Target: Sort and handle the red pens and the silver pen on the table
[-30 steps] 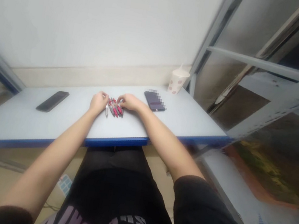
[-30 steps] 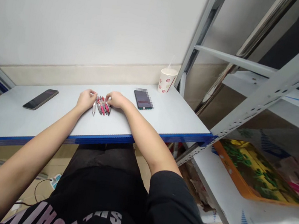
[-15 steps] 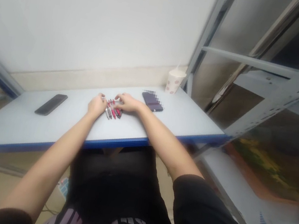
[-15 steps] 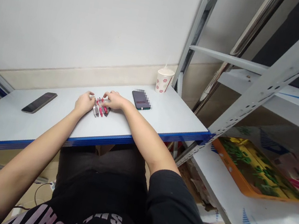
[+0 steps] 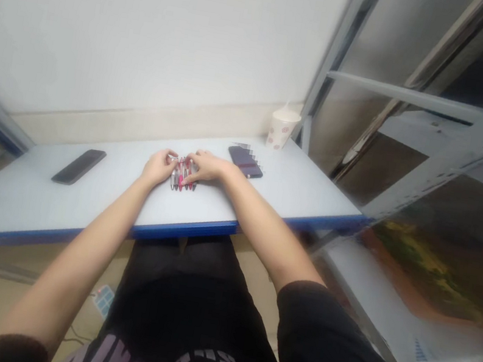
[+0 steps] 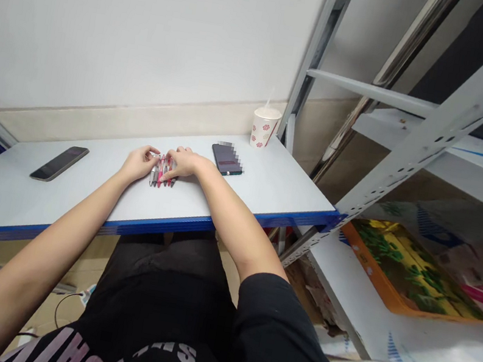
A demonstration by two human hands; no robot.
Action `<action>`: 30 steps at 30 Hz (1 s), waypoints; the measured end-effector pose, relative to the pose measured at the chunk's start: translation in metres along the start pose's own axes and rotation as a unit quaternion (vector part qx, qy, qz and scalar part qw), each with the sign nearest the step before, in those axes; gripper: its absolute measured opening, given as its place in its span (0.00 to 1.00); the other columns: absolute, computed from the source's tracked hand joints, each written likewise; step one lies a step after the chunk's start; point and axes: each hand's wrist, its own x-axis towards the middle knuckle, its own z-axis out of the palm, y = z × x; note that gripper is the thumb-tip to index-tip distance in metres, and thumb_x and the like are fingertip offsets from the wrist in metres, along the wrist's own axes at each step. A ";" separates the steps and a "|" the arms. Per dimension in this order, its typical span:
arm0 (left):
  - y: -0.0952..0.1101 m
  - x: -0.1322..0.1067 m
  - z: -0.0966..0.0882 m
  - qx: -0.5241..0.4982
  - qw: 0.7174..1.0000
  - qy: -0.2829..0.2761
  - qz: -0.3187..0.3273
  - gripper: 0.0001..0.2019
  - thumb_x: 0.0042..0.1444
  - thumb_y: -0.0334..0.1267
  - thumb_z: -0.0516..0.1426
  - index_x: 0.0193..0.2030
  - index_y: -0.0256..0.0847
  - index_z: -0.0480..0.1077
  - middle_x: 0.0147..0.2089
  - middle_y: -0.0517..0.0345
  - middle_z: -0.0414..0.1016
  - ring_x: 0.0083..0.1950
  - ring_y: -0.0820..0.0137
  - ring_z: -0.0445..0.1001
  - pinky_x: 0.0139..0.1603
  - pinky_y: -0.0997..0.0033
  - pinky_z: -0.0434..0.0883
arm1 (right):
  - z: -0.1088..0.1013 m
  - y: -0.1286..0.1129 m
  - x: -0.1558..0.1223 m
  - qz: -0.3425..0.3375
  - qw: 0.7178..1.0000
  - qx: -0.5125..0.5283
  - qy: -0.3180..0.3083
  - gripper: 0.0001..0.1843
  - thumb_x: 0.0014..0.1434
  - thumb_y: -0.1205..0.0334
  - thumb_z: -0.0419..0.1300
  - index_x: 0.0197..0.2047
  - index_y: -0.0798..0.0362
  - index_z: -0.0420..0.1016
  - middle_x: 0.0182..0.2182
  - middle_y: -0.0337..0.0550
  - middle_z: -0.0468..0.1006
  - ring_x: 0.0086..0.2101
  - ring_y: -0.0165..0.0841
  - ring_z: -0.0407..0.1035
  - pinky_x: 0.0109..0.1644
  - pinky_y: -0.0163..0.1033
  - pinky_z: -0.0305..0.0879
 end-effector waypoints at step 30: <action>0.004 -0.002 0.001 -0.018 0.999 0.003 0.037 0.12 0.64 0.40 0.55 0.47 0.40 0.77 0.28 0.59 0.72 0.33 0.63 0.73 0.41 0.65 0.69 | -0.010 -0.007 0.000 0.147 0.987 0.065 -0.005 0.18 0.67 0.55 0.61 0.37 0.62 0.84 0.34 0.55 0.85 0.31 0.35 0.76 0.35 0.37 0.67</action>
